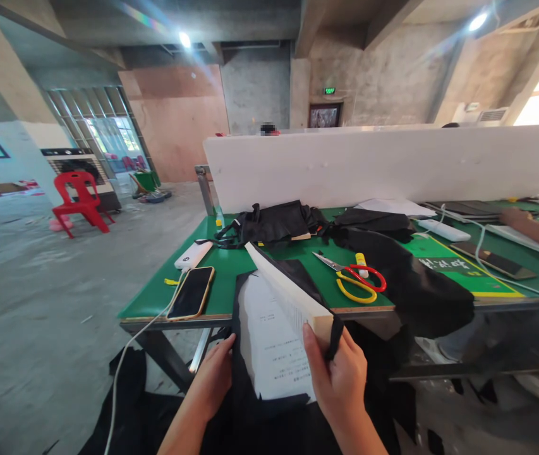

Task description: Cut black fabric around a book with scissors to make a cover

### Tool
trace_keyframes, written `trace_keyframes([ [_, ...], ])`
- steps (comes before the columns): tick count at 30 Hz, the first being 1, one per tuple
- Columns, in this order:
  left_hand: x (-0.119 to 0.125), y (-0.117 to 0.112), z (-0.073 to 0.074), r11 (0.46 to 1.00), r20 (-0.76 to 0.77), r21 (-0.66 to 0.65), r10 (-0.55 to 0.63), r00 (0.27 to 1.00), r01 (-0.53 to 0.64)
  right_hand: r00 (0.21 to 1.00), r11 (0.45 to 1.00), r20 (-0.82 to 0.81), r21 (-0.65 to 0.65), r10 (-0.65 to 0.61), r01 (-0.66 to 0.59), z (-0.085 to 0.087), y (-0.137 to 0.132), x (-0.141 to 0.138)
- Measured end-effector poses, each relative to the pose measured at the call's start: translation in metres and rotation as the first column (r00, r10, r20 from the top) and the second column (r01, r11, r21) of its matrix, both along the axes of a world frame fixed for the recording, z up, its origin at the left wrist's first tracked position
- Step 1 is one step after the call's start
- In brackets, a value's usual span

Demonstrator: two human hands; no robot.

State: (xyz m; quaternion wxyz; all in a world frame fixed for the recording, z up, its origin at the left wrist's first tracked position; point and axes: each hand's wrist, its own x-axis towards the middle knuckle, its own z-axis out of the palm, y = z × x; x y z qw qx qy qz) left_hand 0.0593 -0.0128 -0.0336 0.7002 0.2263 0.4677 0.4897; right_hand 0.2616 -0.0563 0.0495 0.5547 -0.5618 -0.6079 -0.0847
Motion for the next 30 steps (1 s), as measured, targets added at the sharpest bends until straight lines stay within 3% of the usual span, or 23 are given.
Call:
trace_keyframes([
  [4, 0.004, 0.004, 0.002, 0.997, -0.004, 0.049, -0.061, 0.998, 0.061, 0.999, 0.999, -0.033, 0.017, -0.043, 0.044, 0.007, -0.001, 0.003],
  [8, 0.007, 0.011, 0.003, 0.974, -0.045, 0.163, -0.154, 0.987, 0.159, 0.999, 0.993, 0.015, 0.116, -0.035, 0.033, 0.012, 0.001, 0.000],
  [12, 0.008, 0.021, 0.000, 0.969, -0.096, 0.207, -0.118, 0.988, 0.135, 0.994, 0.991, 0.104, 0.132, 0.025, -0.039, 0.005, 0.008, -0.005],
  [16, 0.005, 0.030, -0.005, 0.973, -0.117, 0.201, -0.088, 0.989, 0.111, 0.951, 0.983, 0.296, 0.129, 0.085, -0.128, -0.007, 0.012, -0.016],
  [20, 0.002, 0.030, -0.006, 0.975, -0.126, 0.193, -0.088, 0.988, 0.112, 0.803, 0.960, 0.534, -0.064, 0.265, -0.273, -0.020, 0.006, -0.031],
  [23, 0.000, 0.027, -0.004, 0.971, -0.120, 0.214, -0.086, 0.989, 0.111, 0.696, 0.922, 0.606, -0.211, 0.385, -0.326, -0.032, 0.000, -0.041],
  [27, -0.004, 0.020, -0.004, 0.970, -0.127, 0.223, -0.067, 0.990, 0.094, 0.639, 0.885, 0.613, -0.345, 0.465, -0.312, -0.046, -0.004, -0.045],
  [30, -0.008, 0.010, -0.008, 0.978, -0.233, 0.189, -0.045, 0.971, 0.090, 0.645, 0.853, 0.571, -0.441, 0.508, -0.280, -0.048, -0.005, -0.045],
])
